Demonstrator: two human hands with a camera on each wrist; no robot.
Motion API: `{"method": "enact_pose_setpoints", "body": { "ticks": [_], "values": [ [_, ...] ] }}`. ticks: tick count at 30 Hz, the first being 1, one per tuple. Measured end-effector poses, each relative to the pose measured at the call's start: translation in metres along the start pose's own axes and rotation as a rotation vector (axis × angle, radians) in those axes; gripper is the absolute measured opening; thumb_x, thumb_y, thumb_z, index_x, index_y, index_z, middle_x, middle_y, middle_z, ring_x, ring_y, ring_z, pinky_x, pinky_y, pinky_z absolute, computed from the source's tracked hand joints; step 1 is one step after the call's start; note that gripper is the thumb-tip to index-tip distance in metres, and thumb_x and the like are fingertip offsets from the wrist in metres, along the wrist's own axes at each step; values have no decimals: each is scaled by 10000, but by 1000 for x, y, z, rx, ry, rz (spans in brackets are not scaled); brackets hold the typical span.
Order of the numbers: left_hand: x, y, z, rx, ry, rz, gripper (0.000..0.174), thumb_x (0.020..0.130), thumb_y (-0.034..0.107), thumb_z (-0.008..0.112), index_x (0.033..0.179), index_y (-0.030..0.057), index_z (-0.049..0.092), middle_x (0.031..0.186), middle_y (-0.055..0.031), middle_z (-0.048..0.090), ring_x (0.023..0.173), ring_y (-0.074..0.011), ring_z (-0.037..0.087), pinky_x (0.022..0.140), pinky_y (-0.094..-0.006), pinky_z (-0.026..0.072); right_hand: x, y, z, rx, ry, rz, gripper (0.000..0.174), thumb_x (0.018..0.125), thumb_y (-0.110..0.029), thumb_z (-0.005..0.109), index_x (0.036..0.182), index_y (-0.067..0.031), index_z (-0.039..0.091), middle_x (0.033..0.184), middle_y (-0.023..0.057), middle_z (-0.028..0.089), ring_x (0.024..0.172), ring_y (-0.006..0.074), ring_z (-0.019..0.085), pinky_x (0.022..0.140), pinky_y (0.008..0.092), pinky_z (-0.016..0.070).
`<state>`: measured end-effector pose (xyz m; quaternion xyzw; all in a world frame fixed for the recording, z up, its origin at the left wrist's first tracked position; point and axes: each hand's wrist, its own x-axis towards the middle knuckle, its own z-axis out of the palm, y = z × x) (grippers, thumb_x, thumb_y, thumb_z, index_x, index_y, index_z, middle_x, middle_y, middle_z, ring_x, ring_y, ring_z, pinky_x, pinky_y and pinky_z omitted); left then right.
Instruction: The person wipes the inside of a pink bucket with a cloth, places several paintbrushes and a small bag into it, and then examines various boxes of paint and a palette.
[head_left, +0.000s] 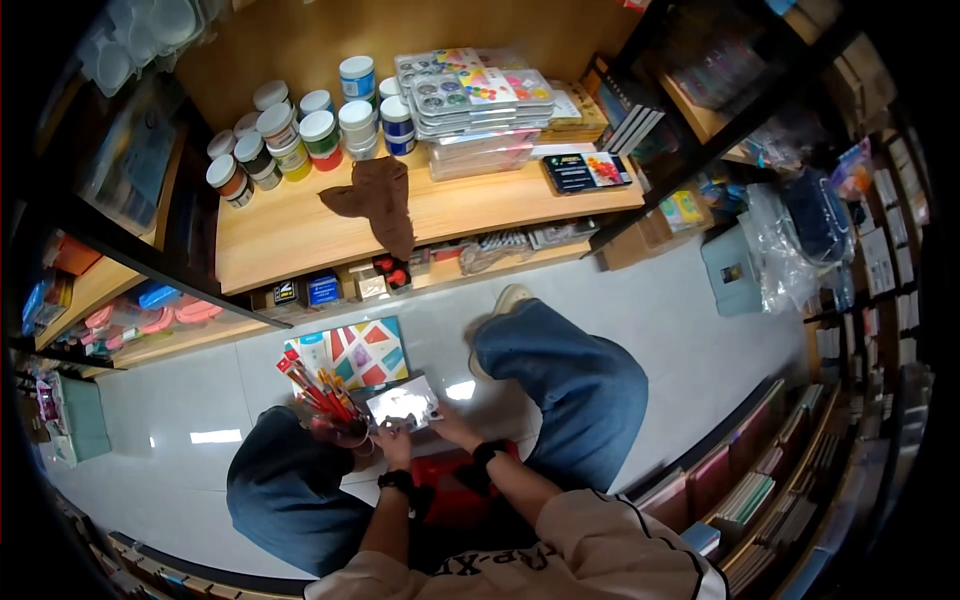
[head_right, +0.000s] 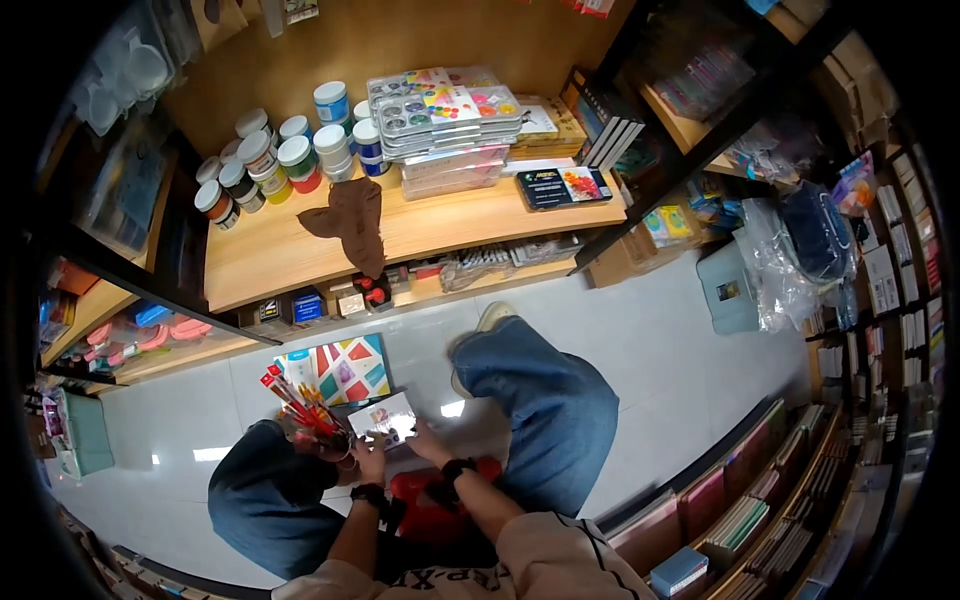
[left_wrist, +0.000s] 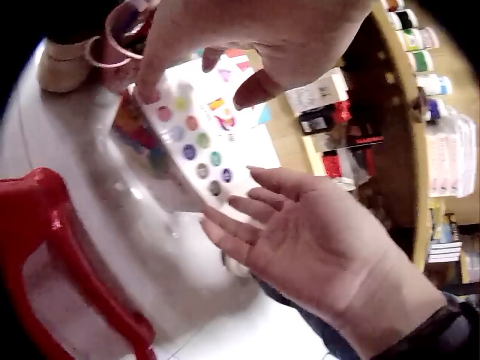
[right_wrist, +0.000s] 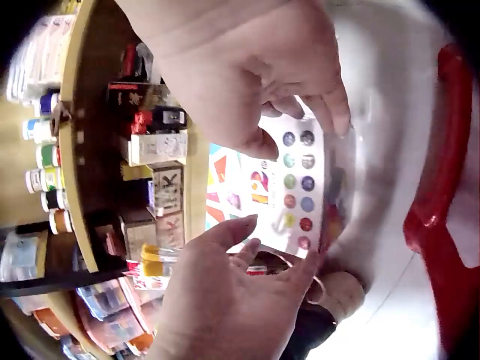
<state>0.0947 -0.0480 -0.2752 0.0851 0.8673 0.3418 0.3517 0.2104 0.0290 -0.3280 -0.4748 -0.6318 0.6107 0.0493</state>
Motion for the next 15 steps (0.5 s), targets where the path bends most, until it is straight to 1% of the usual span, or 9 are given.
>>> {"method": "enact_pose_setpoints", "body": {
  "ticks": [1,2,4,6,8,9,10,11,15],
  "values": [
    [-3,10,-4,-186,-62,26,523,772,180,623,1216,-5,418,1275,-200,283,1103,-257,411,903,-333,371,2,-5,-3,23,80,58,289,799,-102,546,1067,6,533,883,96,612,777,165,584,642,283,465],
    [8,2,1,0,-16,148,453,791,123,592,1201,12,434,1264,-183,352,1079,-241,452,888,-312,389,2,-8,-14,13,85,51,289,799,-102,546,1067,6,533,883,96,612,777,165,584,642,283,465],
    [-2,45,-15,-580,-349,178,358,813,68,550,1156,19,460,1204,-138,445,1048,-206,481,876,-295,400,-5,-62,-56,538,33,90,164,818,-141,577,902,-5,613,630,44,591,520,113,548,456,230,419],
    [-30,106,-41,-519,-318,482,289,822,17,523,1108,15,477,1132,-87,507,1045,-173,481,858,-277,409,-13,-116,-97,510,205,4,164,818,-178,611,754,-28,627,499,12,525,406,84,483,394,207,378],
    [-55,160,-77,-525,-389,596,269,819,5,527,1085,18,490,1118,-76,519,1002,-146,502,819,-252,423,-13,-152,-149,397,286,-82,205,805,-218,644,688,-57,593,472,1,501,387,70,473,363,208,361],
    [-65,182,-96,-470,-468,587,275,822,-5,521,1093,18,488,1111,-58,525,940,-116,527,776,-230,435,-14,-172,-174,243,405,-162,339,837,-304,599,610,-65,520,450,-15,453,364,75,443,340,209,325],
    [-71,199,-110,-452,-491,582,245,829,0,514,1074,11,503,1065,-58,558,872,-103,549,744,-230,446,-17,-190,-200,261,454,-234,393,832,-392,581,616,-67,534,439,-20,430,348,73,398,331,216,297],
    [-73,211,-122,-403,-503,669,233,831,1,512,1063,8,511,1033,-63,576,861,-107,555,735,-235,451,-18,-211,-229,268,478,-121,427,854,-429,523,645,-59,560,435,-23,421,342,71,371,333,219,288],
    [-70,242,-151,-192,-517,833,221,820,11,520,1040,-2,530,968,-107,606,850,-172,586,731,-269,465,-6,-258,-320,229,504,-234,318,877,-324,485,778,-43,594,475,9,472,372,86,403,365,222,329]
  ]
}}
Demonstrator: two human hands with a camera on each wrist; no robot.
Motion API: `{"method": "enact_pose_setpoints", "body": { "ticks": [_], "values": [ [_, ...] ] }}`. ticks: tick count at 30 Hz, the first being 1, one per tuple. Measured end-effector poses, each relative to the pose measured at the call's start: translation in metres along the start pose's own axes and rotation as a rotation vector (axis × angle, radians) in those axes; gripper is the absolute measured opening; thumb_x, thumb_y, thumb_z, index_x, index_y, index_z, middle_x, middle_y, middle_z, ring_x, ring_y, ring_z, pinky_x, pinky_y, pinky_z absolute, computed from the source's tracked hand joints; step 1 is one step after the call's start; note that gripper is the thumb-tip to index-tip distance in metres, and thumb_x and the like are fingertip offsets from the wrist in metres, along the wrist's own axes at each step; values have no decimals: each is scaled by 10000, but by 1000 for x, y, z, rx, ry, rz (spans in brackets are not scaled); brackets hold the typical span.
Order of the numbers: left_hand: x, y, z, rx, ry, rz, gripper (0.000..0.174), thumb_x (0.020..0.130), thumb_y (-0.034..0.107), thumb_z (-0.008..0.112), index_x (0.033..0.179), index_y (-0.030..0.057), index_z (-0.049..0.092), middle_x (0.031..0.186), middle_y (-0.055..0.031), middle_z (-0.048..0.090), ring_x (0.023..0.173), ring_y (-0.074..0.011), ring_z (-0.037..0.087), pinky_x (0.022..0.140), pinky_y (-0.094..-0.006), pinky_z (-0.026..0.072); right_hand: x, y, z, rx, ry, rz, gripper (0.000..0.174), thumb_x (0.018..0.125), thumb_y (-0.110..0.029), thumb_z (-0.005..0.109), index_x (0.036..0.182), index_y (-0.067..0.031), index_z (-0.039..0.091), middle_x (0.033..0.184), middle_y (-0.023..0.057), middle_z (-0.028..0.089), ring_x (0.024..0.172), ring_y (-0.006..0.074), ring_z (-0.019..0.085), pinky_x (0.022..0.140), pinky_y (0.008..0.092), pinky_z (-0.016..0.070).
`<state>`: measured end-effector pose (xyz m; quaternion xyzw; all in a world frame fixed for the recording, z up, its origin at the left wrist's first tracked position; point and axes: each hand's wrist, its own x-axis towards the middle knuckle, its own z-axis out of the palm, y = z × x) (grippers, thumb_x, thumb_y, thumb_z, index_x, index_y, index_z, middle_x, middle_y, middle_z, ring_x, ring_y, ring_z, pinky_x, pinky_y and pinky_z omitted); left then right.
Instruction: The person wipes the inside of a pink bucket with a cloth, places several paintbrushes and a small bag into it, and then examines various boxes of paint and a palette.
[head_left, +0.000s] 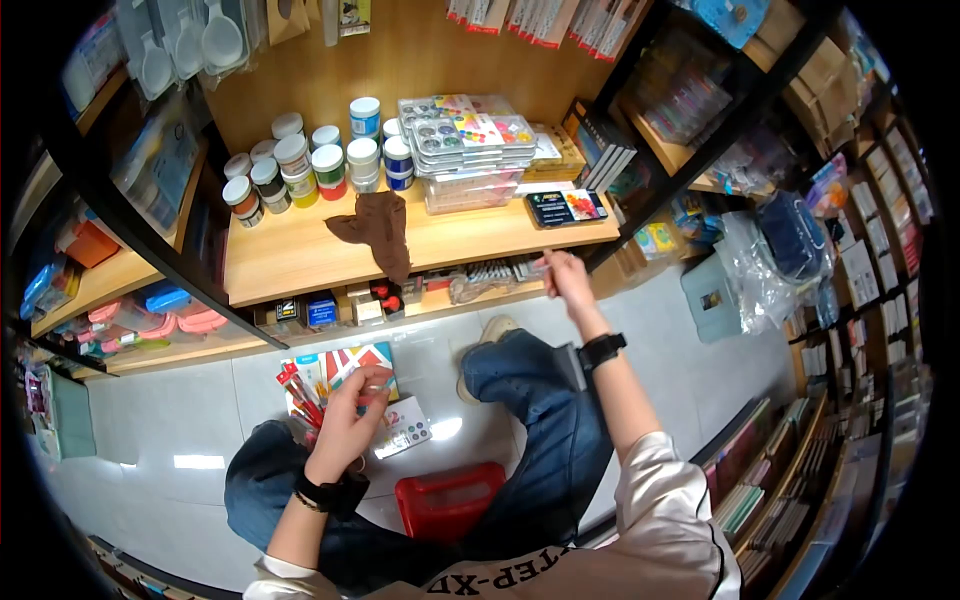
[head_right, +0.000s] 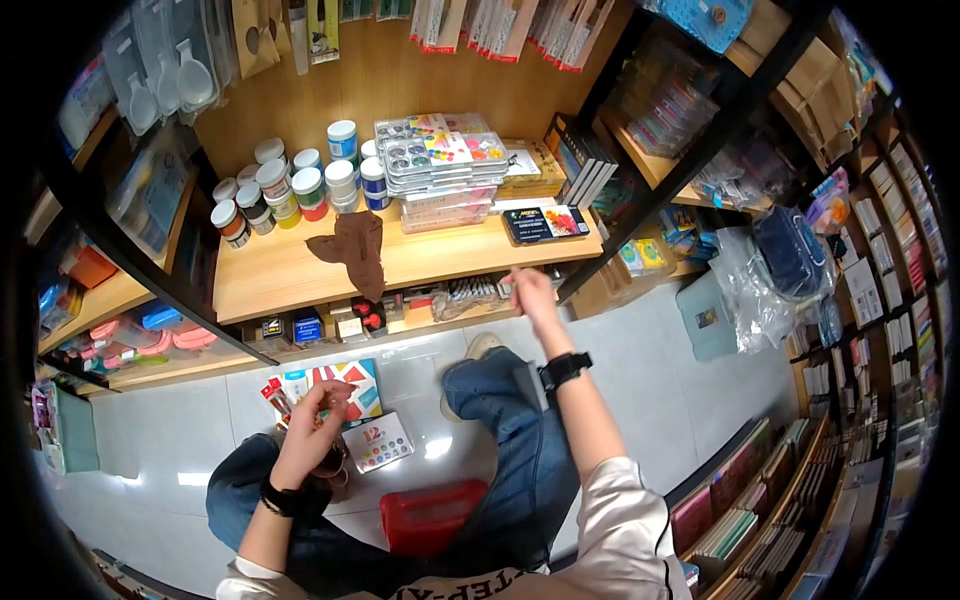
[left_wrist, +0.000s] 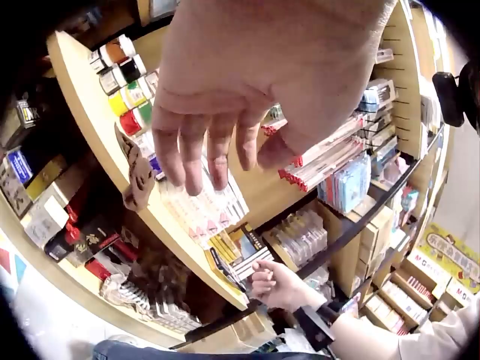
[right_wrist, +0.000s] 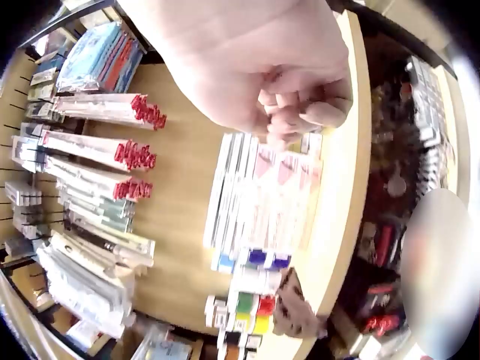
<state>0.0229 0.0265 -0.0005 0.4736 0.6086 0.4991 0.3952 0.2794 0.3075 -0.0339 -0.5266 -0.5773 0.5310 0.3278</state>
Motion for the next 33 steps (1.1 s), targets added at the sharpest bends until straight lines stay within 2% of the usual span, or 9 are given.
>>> {"method": "enact_pose_setpoints", "body": {
  "ticks": [2,5,7,11,15,20,27,29,33],
  "values": [
    [6,7,-9,176,-126,1,239,800,10,530,1039,7,538,952,-130,597,864,-226,593,745,-292,469,25,-11,-12,-6,62,108,229,867,-265,484,941,-69,577,603,9,527,465,76,454,421,217,357],
    [13,-23,-11,123,-201,13,240,799,11,529,1039,13,541,943,-128,595,863,-232,592,744,-300,471,66,6,-14,147,159,277,328,863,-313,493,1062,-53,514,681,36,575,502,113,515,451,262,419],
    [14,-32,-8,159,-198,-40,210,806,47,533,1014,20,548,946,-138,593,871,-275,590,756,-337,470,93,28,-13,179,197,324,423,862,-434,482,1029,-46,511,702,63,596,543,149,570,459,281,451],
    [11,-40,-6,306,-333,24,216,804,91,531,1013,37,546,957,-167,583,895,-347,559,778,-388,457,119,48,-13,147,227,341,549,802,-564,506,1006,-55,473,635,69,583,488,151,550,405,255,397],
    [3,-58,-11,571,-392,139,243,767,97,543,1002,37,556,943,-146,584,870,-319,568,765,-381,454,137,56,-16,109,304,374,498,793,-523,558,850,-29,543,571,46,548,435,115,479,379,235,331],
    [-2,-60,-10,741,-542,160,284,738,118,549,1009,37,563,974,-127,579,887,-295,567,777,-366,449,142,59,-18,378,210,364,347,869,-379,528,672,-100,469,534,1,467,432,102,398,393,223,301],
    [-6,-63,-1,747,-490,296,252,764,142,523,993,43,554,882,-99,576,848,-261,565,750,-368,437,104,68,-29,478,156,340,287,815,-338,610,680,-127,468,588,14,504,505,115,469,453,222,372],
    [-5,-64,1,746,-482,308,258,763,140,520,1001,44,552,890,-101,576,854,-262,566,753,-369,437,94,72,-38,449,74,385,284,780,-359,638,742,-121,487,701,42,556,564,140,525,501,228,427],
    [-8,-66,11,706,-477,291,263,783,146,512,1031,63,544,933,-106,575,859,-274,567,776,-379,430,79,57,-46,540,73,205,303,789,-338,622,829,-48,544,690,54,570,596,137,556,560,228,473]
  ]
}}
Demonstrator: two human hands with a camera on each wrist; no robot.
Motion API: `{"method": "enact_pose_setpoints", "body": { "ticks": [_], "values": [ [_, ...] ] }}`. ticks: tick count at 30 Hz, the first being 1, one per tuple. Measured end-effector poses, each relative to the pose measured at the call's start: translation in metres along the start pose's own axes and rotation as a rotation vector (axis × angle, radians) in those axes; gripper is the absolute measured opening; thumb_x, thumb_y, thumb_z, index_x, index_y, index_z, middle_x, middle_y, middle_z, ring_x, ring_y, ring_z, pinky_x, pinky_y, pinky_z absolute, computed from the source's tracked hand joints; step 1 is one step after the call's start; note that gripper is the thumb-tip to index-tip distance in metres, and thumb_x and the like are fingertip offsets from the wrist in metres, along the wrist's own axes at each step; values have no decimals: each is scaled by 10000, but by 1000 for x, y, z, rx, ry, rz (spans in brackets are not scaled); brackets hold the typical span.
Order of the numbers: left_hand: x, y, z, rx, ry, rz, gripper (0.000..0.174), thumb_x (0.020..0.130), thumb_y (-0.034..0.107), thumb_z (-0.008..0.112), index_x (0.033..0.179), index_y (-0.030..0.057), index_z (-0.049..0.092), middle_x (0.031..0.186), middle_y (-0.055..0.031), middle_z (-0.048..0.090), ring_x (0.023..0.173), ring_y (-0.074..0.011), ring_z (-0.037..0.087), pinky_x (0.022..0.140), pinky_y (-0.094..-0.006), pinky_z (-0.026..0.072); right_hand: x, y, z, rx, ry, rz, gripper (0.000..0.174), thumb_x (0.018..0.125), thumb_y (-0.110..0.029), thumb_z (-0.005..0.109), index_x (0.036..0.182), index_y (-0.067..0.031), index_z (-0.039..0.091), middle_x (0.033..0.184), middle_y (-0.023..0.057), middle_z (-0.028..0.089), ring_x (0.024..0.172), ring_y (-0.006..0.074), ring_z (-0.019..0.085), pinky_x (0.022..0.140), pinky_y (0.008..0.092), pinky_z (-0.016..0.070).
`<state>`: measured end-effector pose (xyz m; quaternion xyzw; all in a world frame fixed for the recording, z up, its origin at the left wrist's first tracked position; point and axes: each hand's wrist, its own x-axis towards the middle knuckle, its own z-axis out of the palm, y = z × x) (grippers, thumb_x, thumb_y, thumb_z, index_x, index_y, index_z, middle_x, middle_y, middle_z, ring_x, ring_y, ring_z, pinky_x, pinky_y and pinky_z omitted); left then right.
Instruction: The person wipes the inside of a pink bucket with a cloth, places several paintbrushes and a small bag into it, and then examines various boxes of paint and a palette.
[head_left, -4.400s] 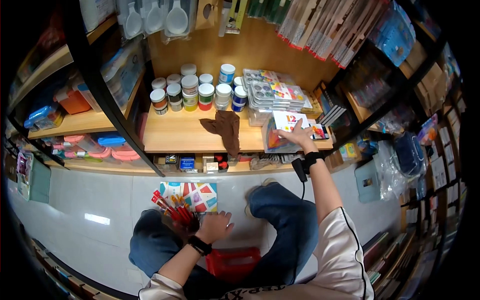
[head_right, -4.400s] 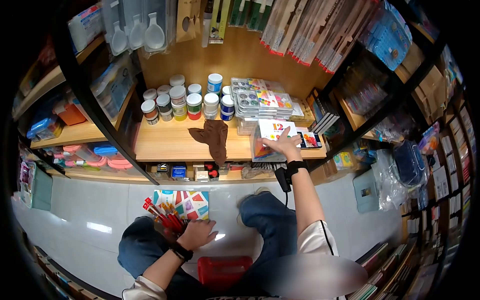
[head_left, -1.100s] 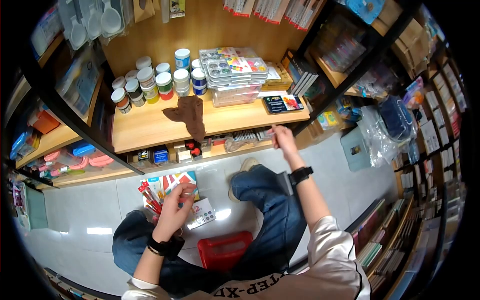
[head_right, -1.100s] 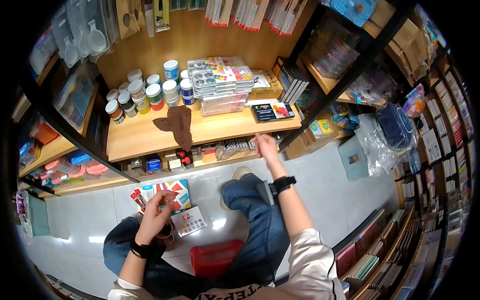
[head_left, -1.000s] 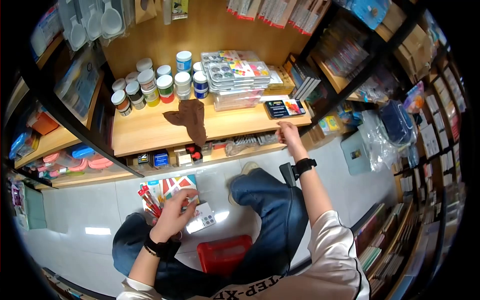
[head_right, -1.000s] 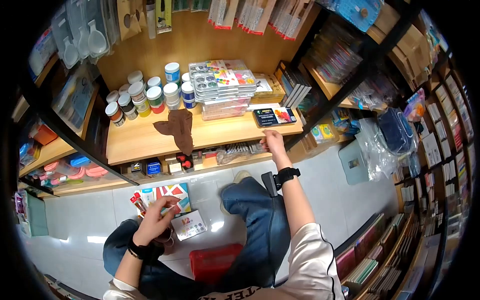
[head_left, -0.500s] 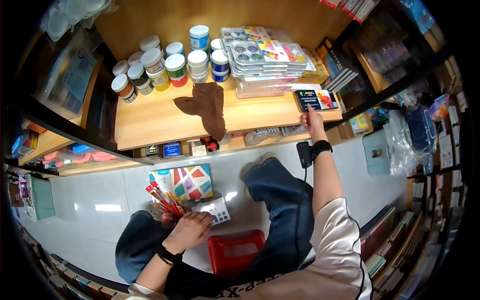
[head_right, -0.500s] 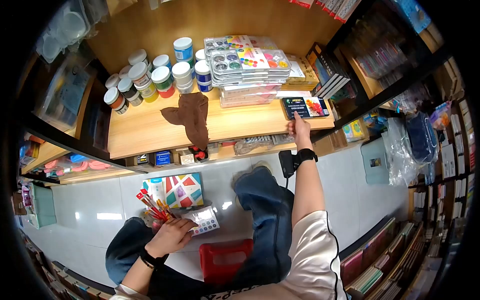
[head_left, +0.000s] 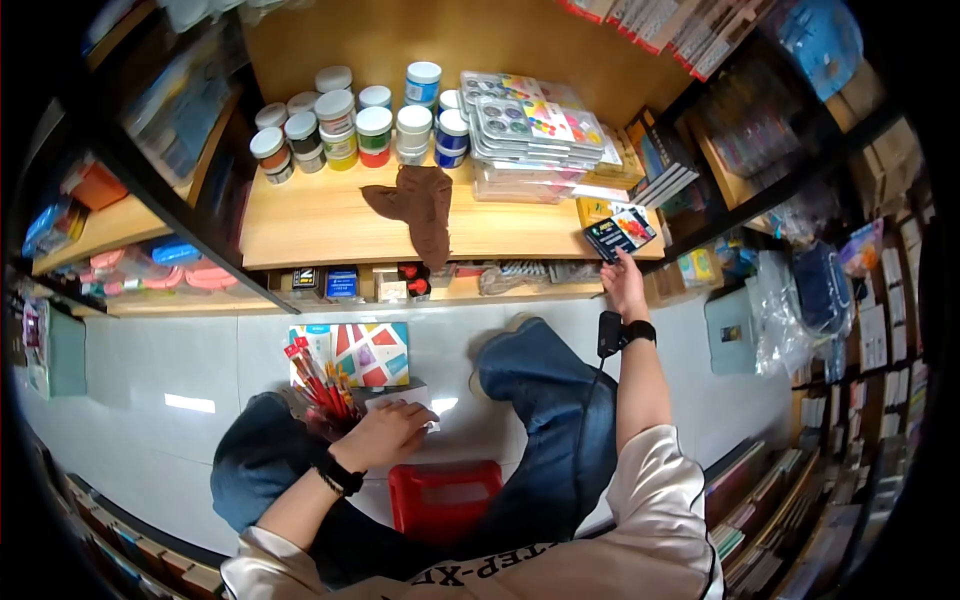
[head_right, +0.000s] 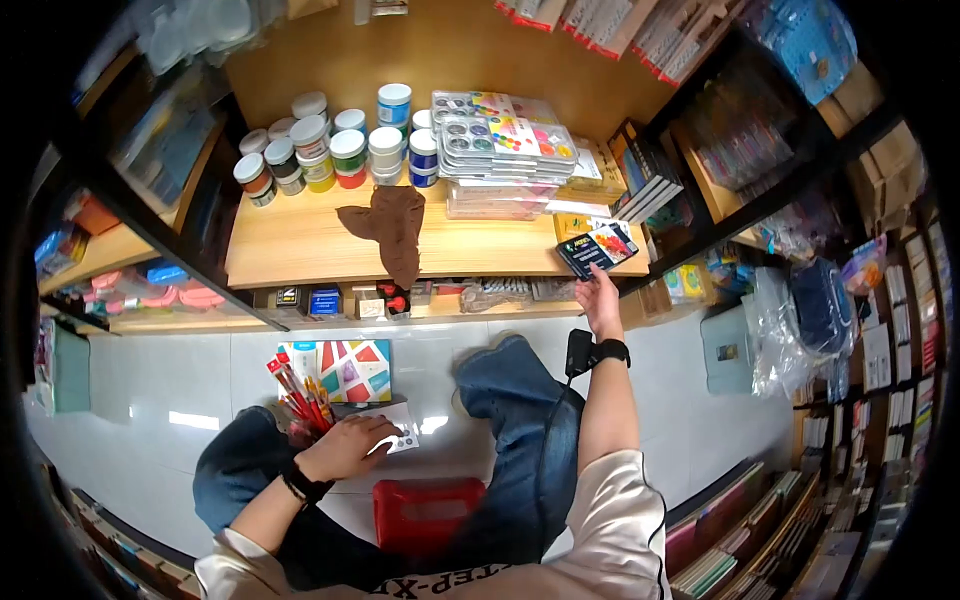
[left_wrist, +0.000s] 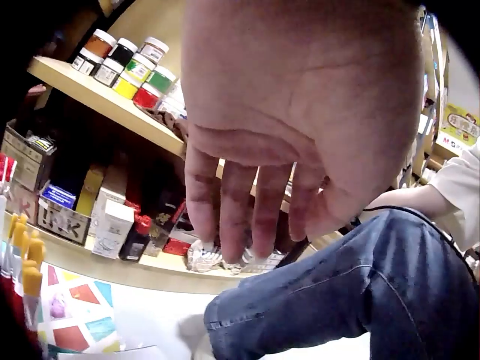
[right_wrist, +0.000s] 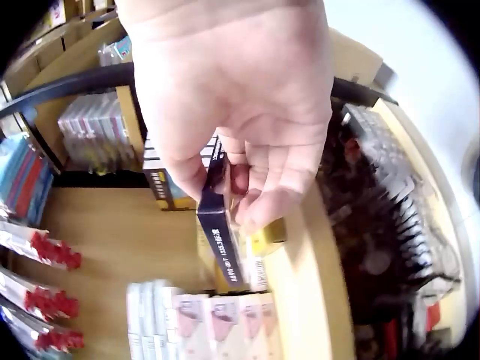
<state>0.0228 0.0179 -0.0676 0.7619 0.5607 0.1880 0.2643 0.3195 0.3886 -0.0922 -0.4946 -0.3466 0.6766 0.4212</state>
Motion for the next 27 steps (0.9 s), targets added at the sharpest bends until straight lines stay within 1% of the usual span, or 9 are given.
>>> {"method": "enact_pose_setpoints", "body": {
  "ticks": [4,7,9,12,14,16,17,21,27],
  "values": [
    [7,18,-10,-377,-65,12,225,832,94,528,1051,41,526,971,-131,570,884,-302,555,782,-348,447,-44,-25,22,75,-90,-72,235,822,-282,589,841,-54,538,692,47,578,578,119,551,522,202,459],
    [13,26,-15,-640,76,1,215,857,85,519,1063,26,518,976,-103,577,889,-209,576,766,-289,447,-127,-26,72,58,-100,-138,185,837,-278,580,802,-109,513,613,2,528,491,63,479,440,183,363],
    [15,26,-21,-820,90,-80,266,903,120,468,1150,20,464,1040,-100,567,964,-172,554,816,-273,438,-178,8,91,82,-124,-125,249,862,-295,564,700,-147,446,483,-13,440,384,71,401,374,207,314],
    [19,24,-21,-1070,205,-127,329,942,201,398,1222,28,395,1112,-110,530,1029,-176,523,873,-293,418,-254,57,125,81,-195,-43,202,881,-249,540,747,-123,458,483,-36,415,372,47,349,349,188,244],
    [17,29,-24,-1224,298,-114,363,957,245,360,1253,35,358,1145,-112,508,1059,-177,504,900,-307,405,-286,84,145,116,-271,-65,108,888,-185,526,914,-81,523,594,-42,487,399,27,360,363,181,266],
    [11,32,-26,-1478,399,-228,382,965,285,318,1269,54,336,1184,-97,476,1091,-169,474,925,-330,386,-310,103,169,129,-258,-52,120,889,-175,519,928,-62,513,692,-13,539,423,38,397,382,176,296],
    [6,33,-26,-1518,468,-275,348,950,250,391,1242,61,368,1149,-43,472,1014,-108,483,846,-260,413,-318,109,178,121,-300,-55,129,891,-172,514,941,-53,509,718,-1,550,441,42,417,390,175,309],
    [-14,34,-35,-1467,665,-304,291,929,229,451,1153,45,426,985,-40,548,874,-66,519,765,-205,419,-335,117,198,23,-422,-87,148,885,-143,527,971,-27,499,736,21,559,500,46,460,425,171,340],
    [-36,28,-43,-1399,764,-240,248,926,194,453,1096,13,452,942,-46,562,848,-57,512,752,-203,418,-341,115,207,-165,-568,-78,133,890,-132,507,966,-25,483,730,59,575,529,96,502,471,218,388]
  ]
}}
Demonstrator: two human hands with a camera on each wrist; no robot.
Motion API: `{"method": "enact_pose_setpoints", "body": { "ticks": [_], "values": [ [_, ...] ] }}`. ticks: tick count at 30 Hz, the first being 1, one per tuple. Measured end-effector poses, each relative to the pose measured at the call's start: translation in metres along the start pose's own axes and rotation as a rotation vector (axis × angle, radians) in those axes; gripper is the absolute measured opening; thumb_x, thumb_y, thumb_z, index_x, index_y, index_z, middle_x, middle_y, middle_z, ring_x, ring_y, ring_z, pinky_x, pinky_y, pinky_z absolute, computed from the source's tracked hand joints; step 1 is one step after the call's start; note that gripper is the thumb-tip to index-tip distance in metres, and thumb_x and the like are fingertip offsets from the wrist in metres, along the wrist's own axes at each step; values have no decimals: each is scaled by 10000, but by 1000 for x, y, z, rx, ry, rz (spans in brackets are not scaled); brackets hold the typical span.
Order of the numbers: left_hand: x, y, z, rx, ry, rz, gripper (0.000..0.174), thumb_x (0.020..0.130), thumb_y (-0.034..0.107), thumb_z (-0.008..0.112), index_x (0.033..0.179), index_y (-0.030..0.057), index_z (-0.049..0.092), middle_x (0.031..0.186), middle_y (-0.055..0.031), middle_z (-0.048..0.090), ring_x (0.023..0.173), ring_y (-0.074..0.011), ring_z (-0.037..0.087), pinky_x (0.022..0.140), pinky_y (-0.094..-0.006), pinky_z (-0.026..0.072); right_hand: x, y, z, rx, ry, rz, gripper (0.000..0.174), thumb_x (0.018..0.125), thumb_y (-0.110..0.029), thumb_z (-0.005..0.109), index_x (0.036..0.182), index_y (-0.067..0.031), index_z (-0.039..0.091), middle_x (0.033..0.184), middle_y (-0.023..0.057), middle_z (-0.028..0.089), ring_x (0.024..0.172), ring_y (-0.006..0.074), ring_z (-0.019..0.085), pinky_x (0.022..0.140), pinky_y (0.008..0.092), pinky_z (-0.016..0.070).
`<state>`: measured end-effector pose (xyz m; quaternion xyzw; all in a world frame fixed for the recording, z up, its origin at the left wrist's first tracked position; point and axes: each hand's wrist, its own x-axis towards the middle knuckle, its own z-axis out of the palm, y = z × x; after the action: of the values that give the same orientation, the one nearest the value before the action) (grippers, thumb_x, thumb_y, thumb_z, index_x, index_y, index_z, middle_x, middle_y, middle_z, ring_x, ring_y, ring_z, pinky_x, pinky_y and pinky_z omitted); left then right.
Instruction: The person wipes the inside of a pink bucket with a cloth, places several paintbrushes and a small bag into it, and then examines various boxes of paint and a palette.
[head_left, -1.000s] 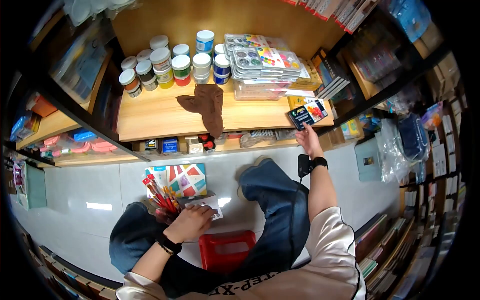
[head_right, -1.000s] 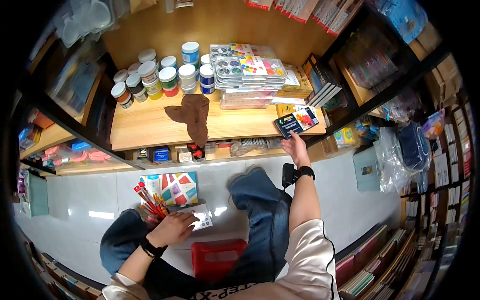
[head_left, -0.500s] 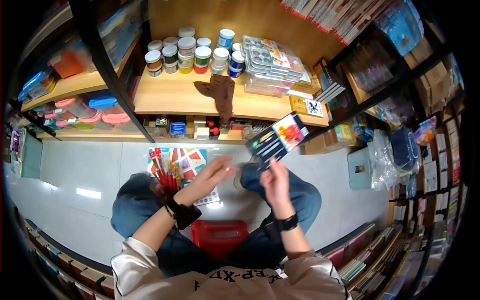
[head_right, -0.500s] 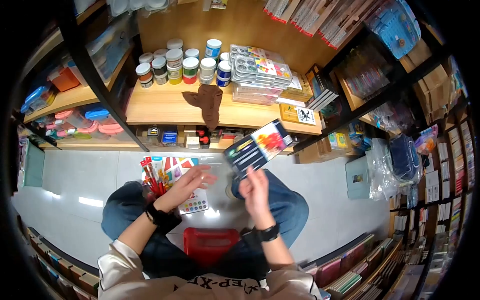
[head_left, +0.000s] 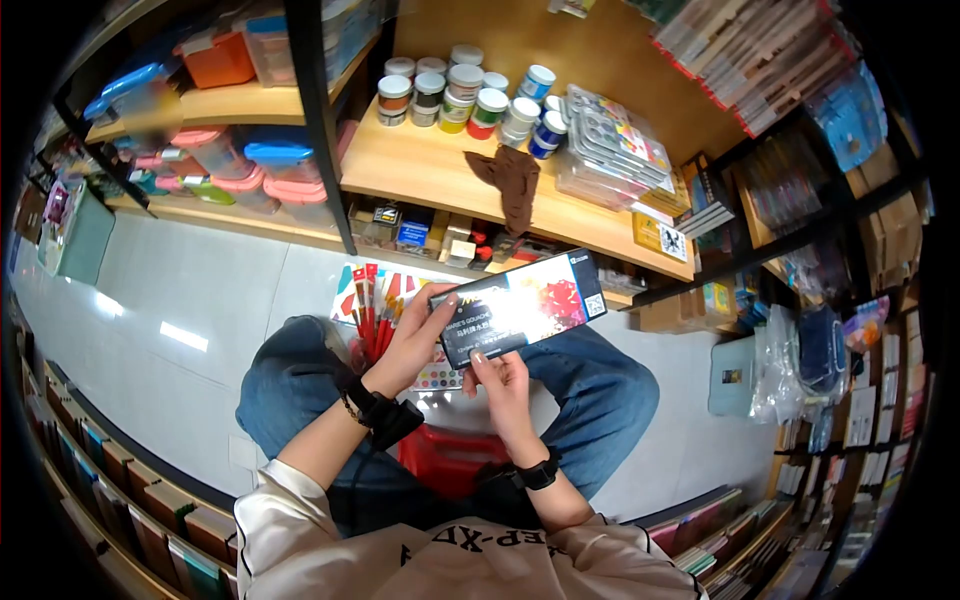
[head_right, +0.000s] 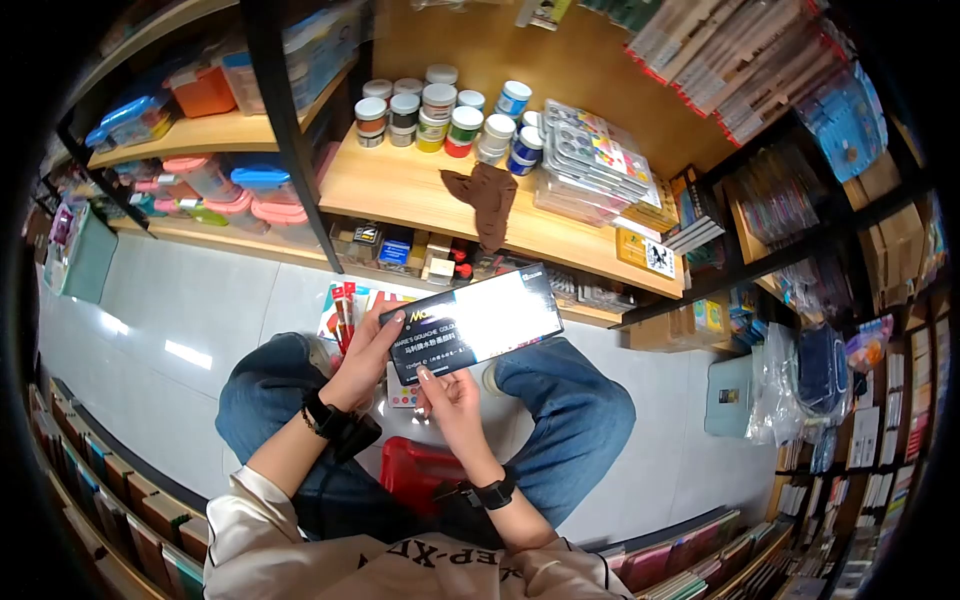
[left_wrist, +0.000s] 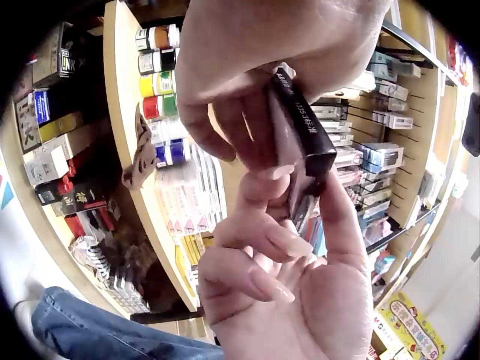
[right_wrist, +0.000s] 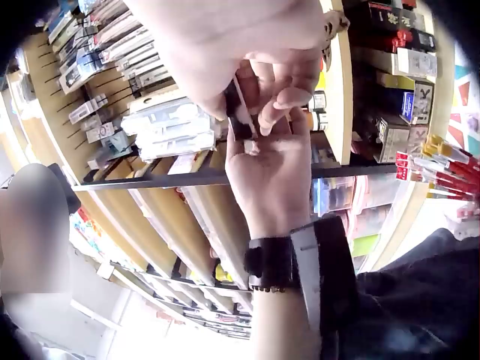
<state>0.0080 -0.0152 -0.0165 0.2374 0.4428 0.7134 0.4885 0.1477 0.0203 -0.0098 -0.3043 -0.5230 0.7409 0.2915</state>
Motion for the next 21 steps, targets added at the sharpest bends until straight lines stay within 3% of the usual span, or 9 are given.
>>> {"method": "enact_pose_setpoints", "body": {
  "ticks": [2,5,7,9,13,15,17,19,21],
  "values": [
    [-2,7,-5,19,33,41,231,927,187,452,1079,13,464,924,-36,563,840,-55,511,744,-198,415,1,-1,-6,-37,-54,-1,182,904,-169,482,1008,-26,442,708,73,570,540,120,525,493,231,411],
    [-5,18,-19,30,35,23,221,928,185,452,1069,17,474,916,-31,565,829,-51,513,731,-193,417,10,-10,-22,-27,124,-114,306,923,-300,427,1051,-22,452,743,83,593,528,141,536,457,233,408],
    [-9,30,-20,32,50,41,215,927,186,457,1063,21,482,900,-31,571,818,-42,514,717,-182,416,22,-12,-46,173,157,-20,374,926,-374,386,1041,-34,492,776,74,608,513,129,535,411,218,380],
    [-10,34,-24,104,-12,8,204,925,189,457,1064,43,489,939,-11,525,873,-47,484,759,-185,397,25,-21,-64,247,52,26,397,928,-403,360,999,-49,523,800,60,618,497,109,527,371,196,341],
    [-7,32,-24,205,56,-48,215,920,175,465,1100,61,494,980,-9,515,886,-50,471,763,-187,391,24,-23,-67,-25,90,132,248,918,-297,450,928,-59,515,745,30,594,450,77,484,341,170,299],
    [-6,28,-21,205,130,-122,336,927,221,446,1222,61,421,1022,-19,505,937,-56,453,803,-196,375,31,-2,-78,46,112,149,215,922,-265,463,912,-60,528,696,8,586,441,43,462,368,156,312],
    [3,14,-25,188,183,-41,412,911,212,473,1251,25,335,1042,-105,541,907,-107,509,754,-240,421,41,23,-90,106,223,208,211,913,-278,484,888,-74,529,691,-8,584,444,36,454,383,157,315],
    [14,12,-26,237,281,35,498,887,238,486,1275,-10,294,1152,-145,502,1006,-151,482,824,-258,396,47,56,-108,89,274,243,206,908,-280,495,871,-80,527,690,-11,584,444,36,454,387,158,315],
    [16,29,-24,215,274,-36,502,861,261,490,1253,-3,320,1185,-151,497,1041,-174,483,845,-261,390,46,99,-139,27,293,290,196,884,-296,538,819,-112,524,668,-23,579,447,41,461,398,155,321]
  ]
}}
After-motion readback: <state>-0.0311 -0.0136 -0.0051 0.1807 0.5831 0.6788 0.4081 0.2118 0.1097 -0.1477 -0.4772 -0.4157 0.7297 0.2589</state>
